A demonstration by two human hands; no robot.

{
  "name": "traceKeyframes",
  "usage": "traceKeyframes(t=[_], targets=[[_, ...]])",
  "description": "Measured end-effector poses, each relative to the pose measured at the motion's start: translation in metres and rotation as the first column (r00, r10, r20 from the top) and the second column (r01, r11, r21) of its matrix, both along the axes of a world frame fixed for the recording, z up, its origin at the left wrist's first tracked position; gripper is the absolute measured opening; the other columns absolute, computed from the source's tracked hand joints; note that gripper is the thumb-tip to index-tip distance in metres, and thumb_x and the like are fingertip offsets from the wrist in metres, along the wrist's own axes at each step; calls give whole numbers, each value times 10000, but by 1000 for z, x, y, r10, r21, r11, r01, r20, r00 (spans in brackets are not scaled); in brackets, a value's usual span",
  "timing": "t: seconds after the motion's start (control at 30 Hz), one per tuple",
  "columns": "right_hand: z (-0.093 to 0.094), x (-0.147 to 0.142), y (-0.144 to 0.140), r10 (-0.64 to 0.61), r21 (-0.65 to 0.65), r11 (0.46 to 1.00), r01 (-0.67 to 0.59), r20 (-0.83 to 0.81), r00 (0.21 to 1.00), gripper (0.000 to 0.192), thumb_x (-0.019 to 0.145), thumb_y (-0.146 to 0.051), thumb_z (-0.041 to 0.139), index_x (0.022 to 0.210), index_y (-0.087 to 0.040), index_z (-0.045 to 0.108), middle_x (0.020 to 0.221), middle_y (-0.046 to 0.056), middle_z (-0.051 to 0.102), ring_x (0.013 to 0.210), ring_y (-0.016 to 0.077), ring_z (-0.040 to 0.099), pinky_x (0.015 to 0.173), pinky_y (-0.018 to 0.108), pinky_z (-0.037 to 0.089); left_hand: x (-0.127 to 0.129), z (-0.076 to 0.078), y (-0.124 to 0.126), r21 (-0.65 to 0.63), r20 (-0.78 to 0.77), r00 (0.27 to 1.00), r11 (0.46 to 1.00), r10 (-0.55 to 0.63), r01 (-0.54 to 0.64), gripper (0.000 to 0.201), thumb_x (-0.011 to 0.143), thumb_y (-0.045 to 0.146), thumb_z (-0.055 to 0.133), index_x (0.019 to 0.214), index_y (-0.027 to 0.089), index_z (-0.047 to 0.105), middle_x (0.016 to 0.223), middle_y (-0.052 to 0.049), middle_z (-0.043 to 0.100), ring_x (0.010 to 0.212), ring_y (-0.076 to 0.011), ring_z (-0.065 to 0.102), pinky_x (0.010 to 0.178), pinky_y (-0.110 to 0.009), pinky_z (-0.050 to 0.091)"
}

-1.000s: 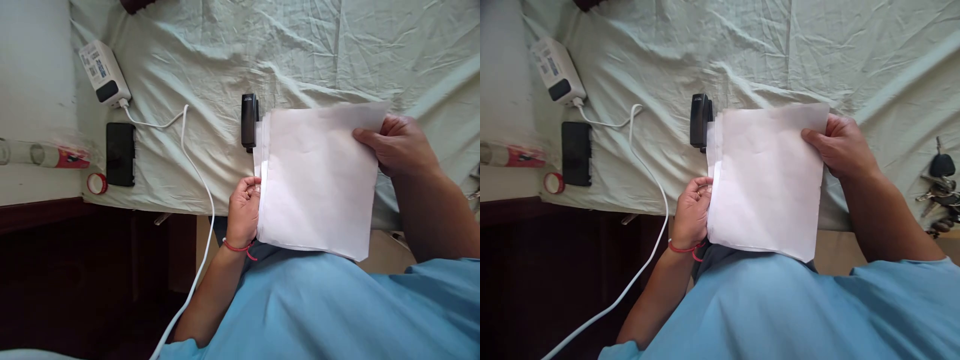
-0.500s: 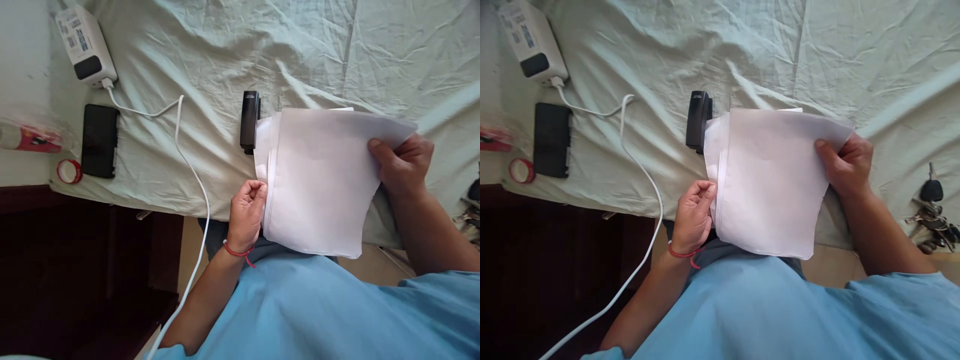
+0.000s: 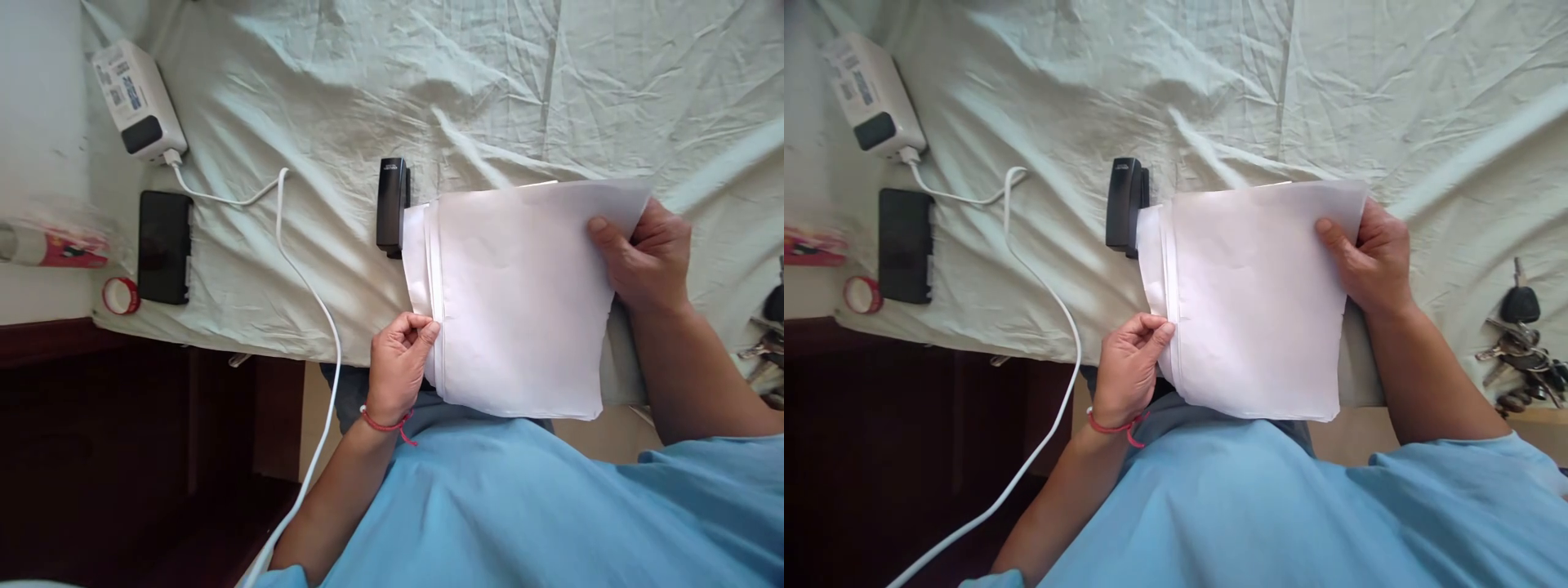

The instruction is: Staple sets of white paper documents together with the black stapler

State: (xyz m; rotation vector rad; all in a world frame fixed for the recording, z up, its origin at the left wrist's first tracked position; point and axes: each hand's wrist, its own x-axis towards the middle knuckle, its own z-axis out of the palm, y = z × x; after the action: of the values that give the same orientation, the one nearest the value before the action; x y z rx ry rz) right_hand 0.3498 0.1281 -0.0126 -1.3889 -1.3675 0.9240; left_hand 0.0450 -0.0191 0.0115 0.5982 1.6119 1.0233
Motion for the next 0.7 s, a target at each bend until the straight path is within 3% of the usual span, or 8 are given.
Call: traceKeyframes(t=[0.17, 0.27, 0.4, 0.7], targets=[[2, -6, 3, -74, 39, 997, 71, 63, 995, 329, 821, -514, 878, 795, -222, 729, 706, -28, 557, 651, 133, 423, 619, 325, 308, 1, 0, -4, 15, -119, 993, 1000, -9, 11, 332, 805, 472, 946, 818, 213, 740, 706, 31, 625, 680, -134, 556, 648, -260, 472], [2, -8, 4, -121, 45, 992, 122, -8, 993, 246, 788, -428, 876, 810, -216, 753, 731, -25, 598, 674, 136, 467, 637, 326, 324, 0, 1, -6, 9, -177, 983, 999, -38, 40, 296, 813, 442, 930, 790, 217, 739, 634, 56, 527, 621, -122, 467, 590, -258, 392], [3, -9, 4, -129, 55, 990, 131, -46, 991, 171, 787, -343, 867, 803, -207, 766, 731, -27, 618, 685, 131, 482, 658, 328, 337, -1, 3, -7, 13, -193, 979, 998, -61, 65, 292, 815, 438, 914, 767, 220, 726, 632, 51, 542, 610, -121, 437, 573, -256, 367], [2, -10, 4, -190, 97, 976, 194, -53, 980, 404, 783, -543, 958, 771, -226, 707, 718, -27, 599, 667, 135, 470, 609, 316, 357, -2, 0, -5, 49, -179, 982, 996, -63, 73, 402, 861, 530, 910, 821, 229, 646, 735, 37, 595, 674, -131, 519, 644, -248, 444]])
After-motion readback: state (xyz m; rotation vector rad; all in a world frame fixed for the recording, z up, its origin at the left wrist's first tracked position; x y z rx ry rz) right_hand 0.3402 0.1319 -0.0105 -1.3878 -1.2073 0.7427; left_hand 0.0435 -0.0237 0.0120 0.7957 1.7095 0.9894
